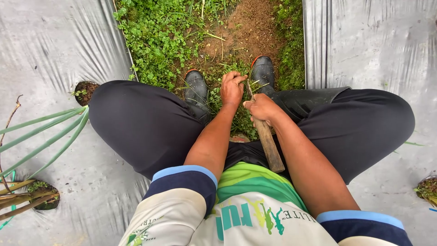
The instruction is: The person sits cross-legged on the ground and uses a hoe to remove weeds from a patch of soil between rows of plants. They repeatedly strike the ground with the tool to loosen the soil and pull out the weeds by hand.
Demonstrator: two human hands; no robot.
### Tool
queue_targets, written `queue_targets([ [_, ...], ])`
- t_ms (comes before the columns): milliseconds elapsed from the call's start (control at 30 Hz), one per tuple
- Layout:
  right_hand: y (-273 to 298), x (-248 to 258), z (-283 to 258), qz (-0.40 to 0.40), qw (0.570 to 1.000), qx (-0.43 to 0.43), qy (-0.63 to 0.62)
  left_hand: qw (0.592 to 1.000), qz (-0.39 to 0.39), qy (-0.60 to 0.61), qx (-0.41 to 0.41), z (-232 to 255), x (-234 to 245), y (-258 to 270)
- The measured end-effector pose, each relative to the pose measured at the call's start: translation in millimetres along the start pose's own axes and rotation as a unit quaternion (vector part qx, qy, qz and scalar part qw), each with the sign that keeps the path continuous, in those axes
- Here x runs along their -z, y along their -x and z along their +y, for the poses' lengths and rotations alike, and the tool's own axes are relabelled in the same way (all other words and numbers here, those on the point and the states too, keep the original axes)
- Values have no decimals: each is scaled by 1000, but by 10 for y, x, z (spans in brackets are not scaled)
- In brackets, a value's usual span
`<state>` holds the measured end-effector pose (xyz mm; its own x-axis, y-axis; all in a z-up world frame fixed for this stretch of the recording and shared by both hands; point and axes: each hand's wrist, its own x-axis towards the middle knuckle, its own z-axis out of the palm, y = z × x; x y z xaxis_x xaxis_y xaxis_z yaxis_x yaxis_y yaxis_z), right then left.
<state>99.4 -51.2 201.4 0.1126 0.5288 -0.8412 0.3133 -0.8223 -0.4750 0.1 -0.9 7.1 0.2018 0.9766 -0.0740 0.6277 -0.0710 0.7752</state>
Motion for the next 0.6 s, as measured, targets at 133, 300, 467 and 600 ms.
queue_targets([
  [133, 36, 20, -27, 17, 999, 7, -48, 998, 10, -29, -46, -56, -31, -24],
  [300, -11, 11, 18, 27, 998, 2, -64, 992, 35, -86, -91, -176, -154, -40],
  [467, -100, 3, 120, 13, 996, 2, -83, 984, 40, -118, -127, -147, -137, -5],
  [600, -109, 41, 153, 23, 995, 10, -99, 981, 20, -138, -132, -164, -99, 12],
])
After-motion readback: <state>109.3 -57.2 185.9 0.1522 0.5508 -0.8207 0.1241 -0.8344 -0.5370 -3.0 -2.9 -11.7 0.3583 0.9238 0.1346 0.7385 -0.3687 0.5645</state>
